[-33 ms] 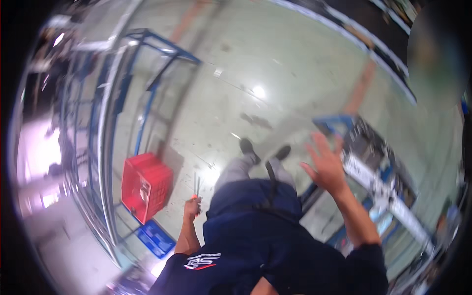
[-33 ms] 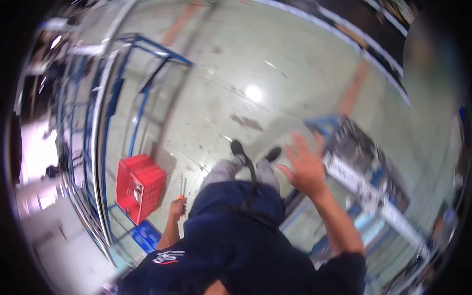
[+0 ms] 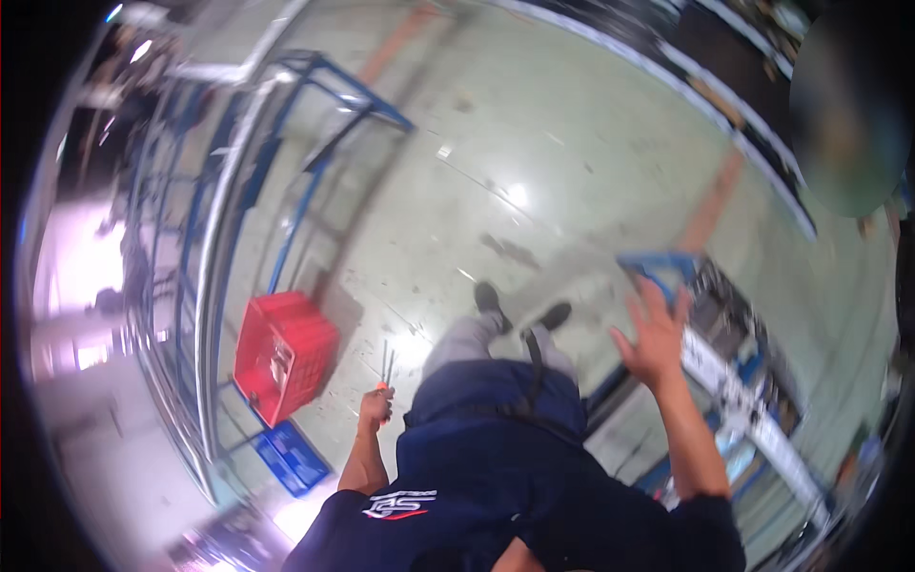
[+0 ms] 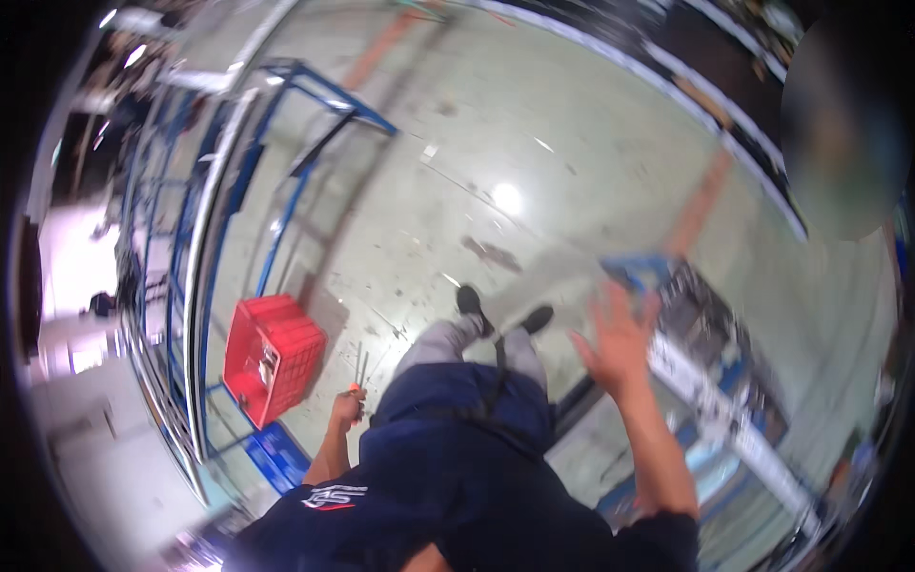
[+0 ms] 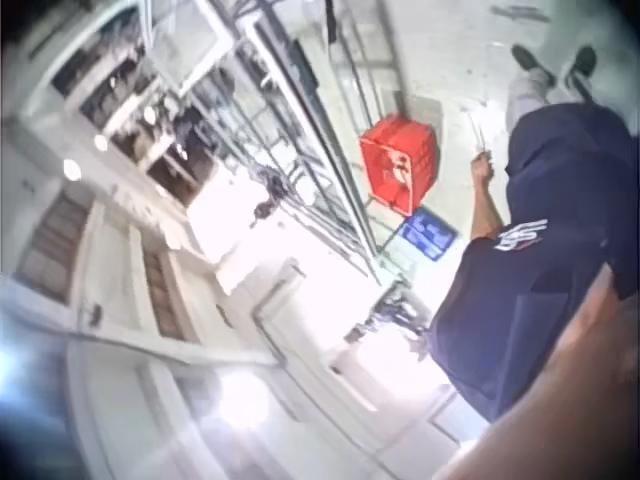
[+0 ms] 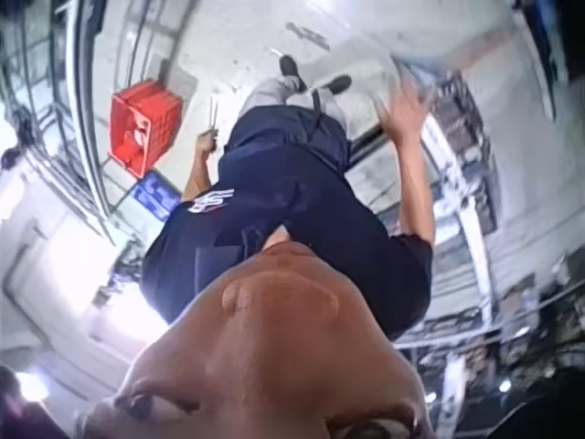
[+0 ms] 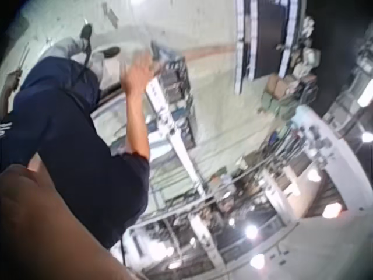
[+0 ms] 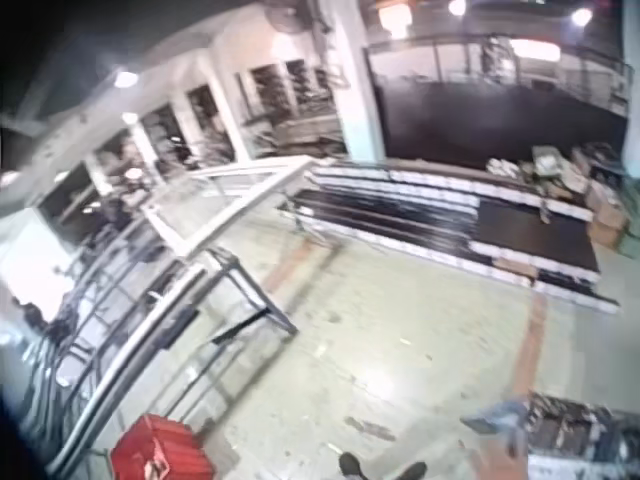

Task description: Using a screwdriver and sorting through small parts to assemble a metal frame.

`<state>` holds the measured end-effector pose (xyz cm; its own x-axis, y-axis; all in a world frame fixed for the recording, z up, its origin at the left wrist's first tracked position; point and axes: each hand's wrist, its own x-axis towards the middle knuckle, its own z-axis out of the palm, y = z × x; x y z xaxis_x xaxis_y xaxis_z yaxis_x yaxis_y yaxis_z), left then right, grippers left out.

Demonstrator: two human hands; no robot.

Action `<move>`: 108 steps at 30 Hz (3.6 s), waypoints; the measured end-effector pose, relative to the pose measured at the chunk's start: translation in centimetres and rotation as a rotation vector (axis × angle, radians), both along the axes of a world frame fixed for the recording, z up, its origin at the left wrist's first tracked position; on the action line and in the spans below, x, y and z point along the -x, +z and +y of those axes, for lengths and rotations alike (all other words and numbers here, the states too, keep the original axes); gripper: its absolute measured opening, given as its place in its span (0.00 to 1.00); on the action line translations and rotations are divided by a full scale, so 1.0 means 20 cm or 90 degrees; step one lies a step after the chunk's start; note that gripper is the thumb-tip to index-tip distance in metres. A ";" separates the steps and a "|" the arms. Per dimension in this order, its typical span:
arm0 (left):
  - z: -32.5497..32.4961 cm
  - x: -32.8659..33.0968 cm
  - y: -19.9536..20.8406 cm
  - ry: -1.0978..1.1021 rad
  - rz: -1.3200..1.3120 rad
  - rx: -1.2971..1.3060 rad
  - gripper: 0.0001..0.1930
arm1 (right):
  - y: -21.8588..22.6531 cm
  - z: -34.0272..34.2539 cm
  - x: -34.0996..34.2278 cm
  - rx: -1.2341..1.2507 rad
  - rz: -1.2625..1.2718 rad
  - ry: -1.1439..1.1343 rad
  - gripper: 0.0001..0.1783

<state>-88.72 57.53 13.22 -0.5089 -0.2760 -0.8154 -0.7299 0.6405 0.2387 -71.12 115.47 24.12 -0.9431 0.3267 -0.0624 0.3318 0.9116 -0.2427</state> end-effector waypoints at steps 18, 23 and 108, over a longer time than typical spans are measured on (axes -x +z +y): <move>-0.22 0.20 -0.66 0.030 0.080 -0.062 0.25 | -0.62 0.75 -0.45 0.257 -0.090 -0.133 0.31; -0.29 0.46 -0.59 0.128 0.130 -0.147 0.25 | -0.69 0.52 0.59 0.288 -0.135 -0.047 0.29; -7.62 -4.19 -0.01 1.455 0.748 0.032 0.09 | -1.30 -11.56 -0.68 -0.260 -0.853 1.306 0.14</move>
<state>-4.93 -94.82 13.01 0.3890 -0.7292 -0.5630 0.3459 -0.4508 0.8229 -57.48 -115.71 -1.89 0.4892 -0.3580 -0.7953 -0.8305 0.0871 -0.5501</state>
